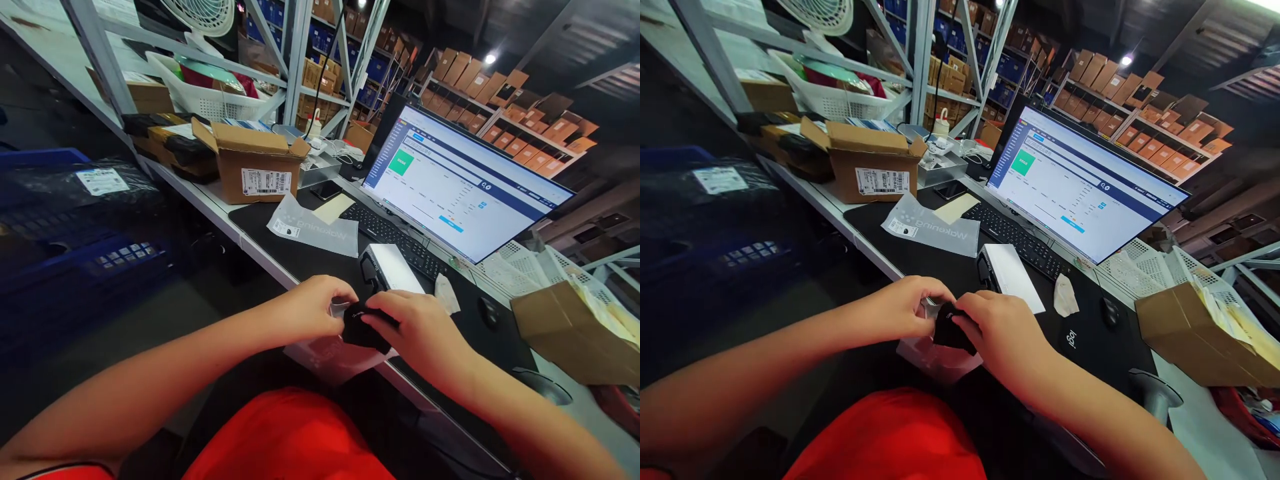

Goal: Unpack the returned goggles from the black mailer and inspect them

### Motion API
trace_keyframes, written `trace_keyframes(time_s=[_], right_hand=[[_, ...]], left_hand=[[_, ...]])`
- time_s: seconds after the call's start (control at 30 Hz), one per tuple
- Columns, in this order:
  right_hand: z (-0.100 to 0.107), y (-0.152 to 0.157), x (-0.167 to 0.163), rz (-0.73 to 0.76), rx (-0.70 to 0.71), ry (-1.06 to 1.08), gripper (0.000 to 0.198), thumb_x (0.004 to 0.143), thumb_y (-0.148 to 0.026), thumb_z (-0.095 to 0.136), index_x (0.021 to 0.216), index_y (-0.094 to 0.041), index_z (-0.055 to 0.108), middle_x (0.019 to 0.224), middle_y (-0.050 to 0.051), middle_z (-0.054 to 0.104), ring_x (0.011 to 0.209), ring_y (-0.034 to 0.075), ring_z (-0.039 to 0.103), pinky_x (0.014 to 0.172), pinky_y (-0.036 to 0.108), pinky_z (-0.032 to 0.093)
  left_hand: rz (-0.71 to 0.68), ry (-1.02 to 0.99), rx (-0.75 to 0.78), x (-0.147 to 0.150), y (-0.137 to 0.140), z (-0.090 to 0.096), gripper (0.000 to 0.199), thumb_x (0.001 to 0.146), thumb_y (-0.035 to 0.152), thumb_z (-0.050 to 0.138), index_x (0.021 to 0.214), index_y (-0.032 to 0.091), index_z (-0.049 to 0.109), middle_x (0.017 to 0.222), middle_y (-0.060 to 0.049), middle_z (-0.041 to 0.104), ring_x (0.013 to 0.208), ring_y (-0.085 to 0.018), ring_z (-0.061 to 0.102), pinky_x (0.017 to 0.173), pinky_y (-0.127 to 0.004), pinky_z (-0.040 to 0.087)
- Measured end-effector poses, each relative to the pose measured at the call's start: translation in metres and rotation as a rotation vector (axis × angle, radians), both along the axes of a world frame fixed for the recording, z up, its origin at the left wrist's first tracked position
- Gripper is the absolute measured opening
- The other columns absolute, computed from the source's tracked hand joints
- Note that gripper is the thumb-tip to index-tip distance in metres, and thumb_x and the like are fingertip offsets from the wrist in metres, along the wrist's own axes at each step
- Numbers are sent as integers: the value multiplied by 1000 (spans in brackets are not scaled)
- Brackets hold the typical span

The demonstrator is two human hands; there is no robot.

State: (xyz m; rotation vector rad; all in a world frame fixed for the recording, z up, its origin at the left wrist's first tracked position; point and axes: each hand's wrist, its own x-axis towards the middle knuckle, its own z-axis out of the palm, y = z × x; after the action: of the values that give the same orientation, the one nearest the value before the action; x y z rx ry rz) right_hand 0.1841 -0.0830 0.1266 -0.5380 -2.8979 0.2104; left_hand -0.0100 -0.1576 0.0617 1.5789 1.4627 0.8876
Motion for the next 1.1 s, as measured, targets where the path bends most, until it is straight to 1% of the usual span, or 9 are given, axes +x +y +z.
trace_keyframes(time_s=[0.23,0.37,0.5,0.57,0.63,0.73,0.9,1.0,1.1], right_hand=[[-3,14,3,-145,-116,227,9,86,-16,77,90,-21,72,81,-4,73,70,15,66,60,25,44],[-10,2,3,-112,-231,138,6,85,-18,77,87,-24,75,110,1,72,96,19,68,73,28,50],[-22,-4,-3,-102,-182,-4,7,82,-19,78,82,-26,78,134,4,62,119,27,60,83,33,49],[-27,-3,-9,-65,-186,-107,11,81,-15,76,80,-26,79,129,3,65,110,25,64,78,30,47],[-32,1,-14,-37,-218,-194,16,80,-10,72,76,-24,78,103,1,71,88,19,66,68,27,41],[-36,7,-18,-17,-298,-192,16,82,-9,68,73,-19,75,69,-2,61,64,12,55,59,25,33],[-27,15,-13,-27,-549,-123,16,86,-15,69,70,-16,72,64,-5,55,61,8,49,55,22,29],[-18,15,-7,-54,-701,-118,13,88,-21,67,77,-17,73,70,-6,60,66,9,52,55,20,32],[-14,13,-1,-104,-745,-151,22,90,-29,65,75,-15,72,68,-4,58,65,11,50,53,21,31]], left_hand=[[142,-8,131,1,-8,-4,53,65,7,59,117,19,62,117,-7,59,97,-18,67,61,-22,53],[173,-57,146,2,-7,0,49,66,4,57,112,18,61,114,-6,57,97,-17,66,59,-20,53],[202,-51,167,6,-3,2,49,67,4,56,113,19,61,120,-6,53,98,-16,65,58,-20,54],[194,-58,164,10,-2,2,50,65,3,55,112,20,61,119,-6,52,98,-16,64,58,-20,53],[183,-88,151,13,-2,3,49,65,3,56,111,19,61,119,-7,51,98,-17,64,58,-21,53],[192,-190,142,11,-5,1,52,71,15,65,122,21,56,123,-9,50,99,-19,64,61,-25,55],[227,-102,259,-11,-7,-14,78,65,40,85,134,25,51,131,-8,54,111,-24,58,91,-38,51],[70,-105,125,-17,-2,-27,48,66,44,85,102,19,66,98,-1,65,90,-20,59,74,-30,46],[-67,-320,-31,-10,4,-38,40,66,44,85,87,15,68,76,2,62,70,-15,56,58,-24,37]])
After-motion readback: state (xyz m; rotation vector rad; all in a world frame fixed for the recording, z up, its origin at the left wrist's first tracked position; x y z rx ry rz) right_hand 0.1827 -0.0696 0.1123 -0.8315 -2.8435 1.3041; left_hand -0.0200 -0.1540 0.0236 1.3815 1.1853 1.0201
